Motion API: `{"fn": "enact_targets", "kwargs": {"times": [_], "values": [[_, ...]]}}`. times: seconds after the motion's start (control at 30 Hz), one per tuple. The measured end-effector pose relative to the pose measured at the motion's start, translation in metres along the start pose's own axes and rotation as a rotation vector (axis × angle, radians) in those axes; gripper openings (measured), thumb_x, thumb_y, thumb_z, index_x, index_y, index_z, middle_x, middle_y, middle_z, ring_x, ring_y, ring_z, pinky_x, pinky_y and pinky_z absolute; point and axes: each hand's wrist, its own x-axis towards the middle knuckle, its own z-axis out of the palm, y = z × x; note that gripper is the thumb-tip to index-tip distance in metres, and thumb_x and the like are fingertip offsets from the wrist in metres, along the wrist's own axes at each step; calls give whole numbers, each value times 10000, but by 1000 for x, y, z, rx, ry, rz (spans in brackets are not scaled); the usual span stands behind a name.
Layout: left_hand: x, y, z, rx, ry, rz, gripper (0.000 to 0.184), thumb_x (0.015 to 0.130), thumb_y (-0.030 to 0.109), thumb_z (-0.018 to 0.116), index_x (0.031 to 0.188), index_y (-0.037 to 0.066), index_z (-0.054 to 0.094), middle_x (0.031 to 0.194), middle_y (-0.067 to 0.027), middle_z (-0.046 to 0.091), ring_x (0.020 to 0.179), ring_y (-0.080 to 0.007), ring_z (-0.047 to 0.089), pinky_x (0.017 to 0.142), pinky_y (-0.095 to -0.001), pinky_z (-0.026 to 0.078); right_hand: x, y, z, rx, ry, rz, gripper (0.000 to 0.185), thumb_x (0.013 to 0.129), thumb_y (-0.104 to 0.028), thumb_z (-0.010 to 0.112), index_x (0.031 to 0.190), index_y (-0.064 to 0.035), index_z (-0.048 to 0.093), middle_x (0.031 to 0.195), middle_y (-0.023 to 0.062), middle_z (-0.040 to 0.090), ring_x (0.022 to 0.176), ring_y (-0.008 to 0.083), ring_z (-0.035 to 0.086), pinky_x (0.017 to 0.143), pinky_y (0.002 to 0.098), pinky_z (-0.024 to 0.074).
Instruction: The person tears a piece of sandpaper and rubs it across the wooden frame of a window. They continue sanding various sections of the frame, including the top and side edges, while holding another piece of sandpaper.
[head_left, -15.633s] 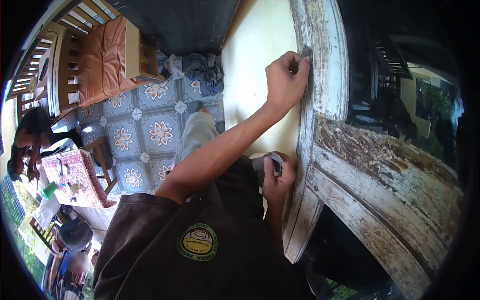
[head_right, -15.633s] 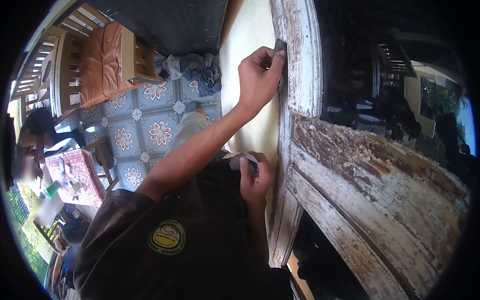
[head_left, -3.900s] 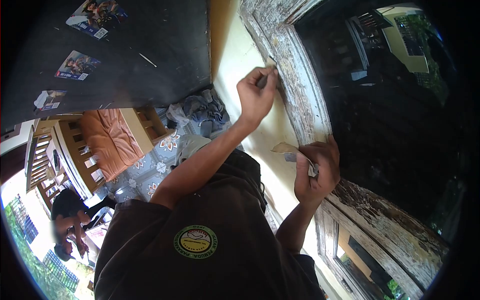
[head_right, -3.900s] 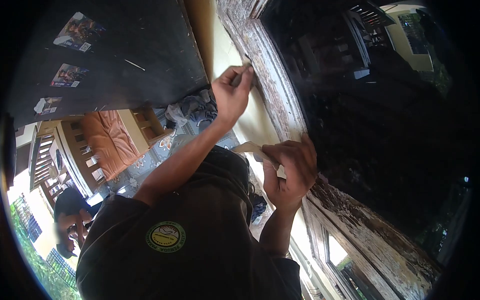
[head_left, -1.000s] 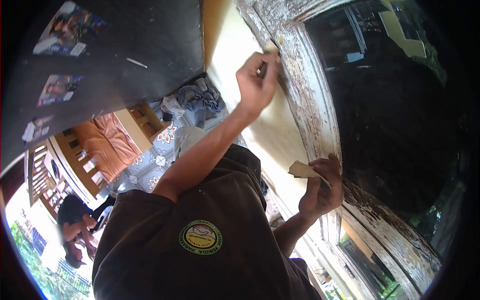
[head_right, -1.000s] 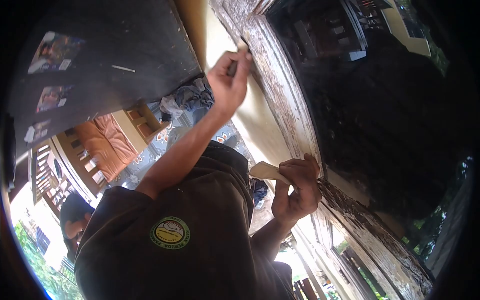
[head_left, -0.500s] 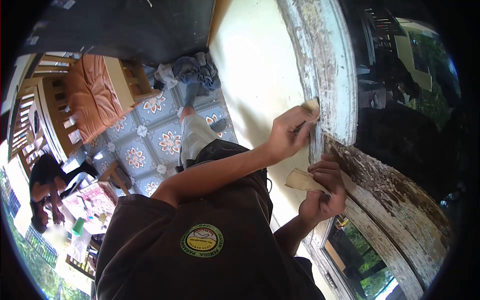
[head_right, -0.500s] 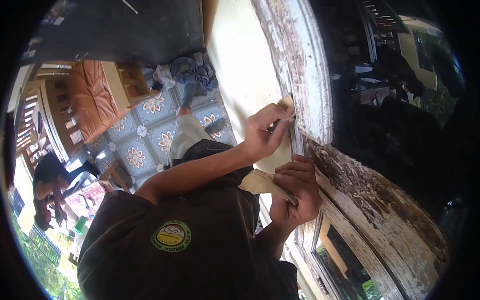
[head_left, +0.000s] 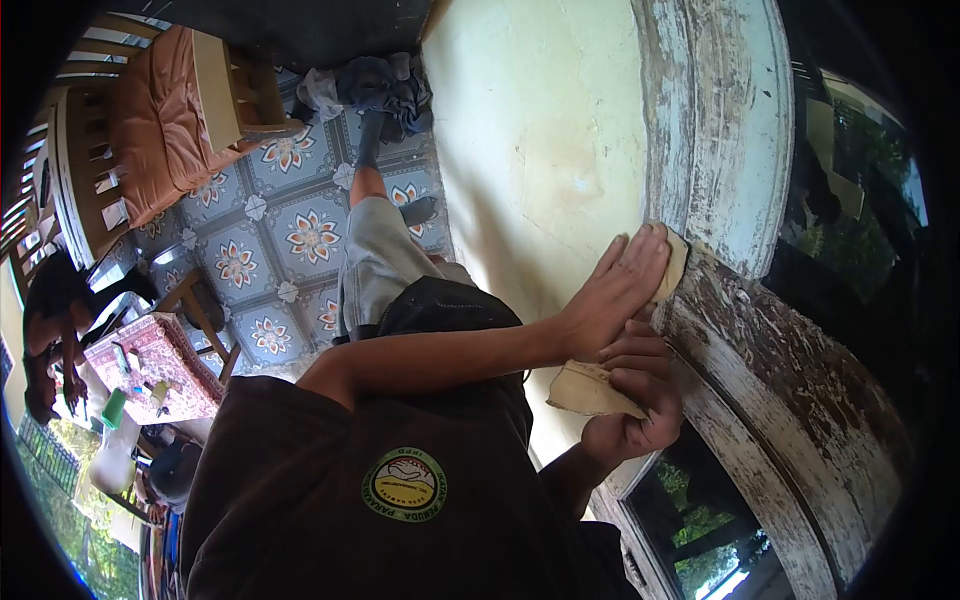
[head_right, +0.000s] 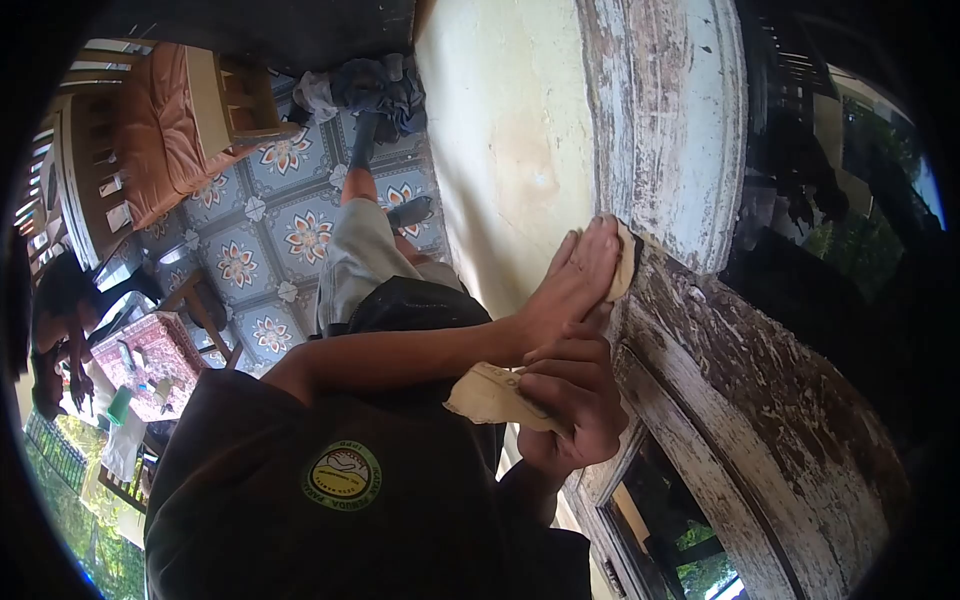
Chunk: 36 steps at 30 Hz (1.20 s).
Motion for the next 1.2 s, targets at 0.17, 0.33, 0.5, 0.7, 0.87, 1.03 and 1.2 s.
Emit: {"fn": "enact_targets", "kwargs": {"times": [0.17, 0.33, 0.5, 0.7, 0.87, 1.03, 1.2], "values": [[35, -18, -5, -28, 185, 128, 587, 806, -79, 449, 1375, -93, 305, 1418, -311, 306, 1329, -435, 309, 1094, -509, 223, -7, 4, -11, -65, -71, 9, 308, 867, -274, 567, 777, 20, 547, 660, 132, 572, 649, 265, 586, 803, 481, 479], [93, -31, -29, -66, 374, 39, 500, 802, -108, 494, 1283, 28, 506, 1349, -212, 449, 1301, -339, 393, 1098, -490, 222, -7, 7, -13, -67, -66, 28, 322, 830, -292, 589, 766, 22, 554, 660, 132, 575, 646, 267, 594, 802, 485, 481], [117, -47, -69, -6, 467, 100, 199, 710, -59, 687, 841, 83, 736, 918, -77, 708, 907, -190, 659, 849, -303, 472, 3, 13, -8, 9, -28, 41, 103, 780, -123, 664, 798, -27, 631, 672, 92, 622, 655, 247, 621, 760, 442, 489], [143, -54, -78, 9, 482, 124, 190, 677, -93, 664, 798, 43, 721, 798, -66, 691, 735, -141, 651, 641, -233, 510, 26, 17, 5, 65, -137, 29, 119, 789, -138, 644, 792, -19, 637, 685, 99, 625, 674, 254, 628, 765, 442, 488], [209, -68, -100, 48, 654, 84, 131, 684, -70, 651, 768, 16, 700, 735, -69, 676, 655, -129, 642, 595, -240, 514, 43, 23, 18, 82, -172, 41, 172, 808, -189, 634, 815, -17, 646, 716, 101, 636, 686, 249, 631, 767, 438, 488], [300, -83, -139, -60, 691, 31, 112, 749, -68, 641, 819, -13, 709, 777, -94, 691, 636, -128, 620, 589, -241, 488, 70, 28, 32, 54, -183, 71, 200, 803, -218, 657, 834, -21, 649, 737, 102, 646, 692, 243, 633, 765, 429, 487], [361, -105, -170, 36, 752, 102, 91, 749, -28, 643, 817, -22, 703, 732, -118, 677, 599, -126, 605, 580, -254, 475, 103, 29, 53, 79, -199, 69, 188, 772, -192, 687, 846, -23, 651, 734, 98, 645, 699, 240, 635, 759, 428, 486]]}}
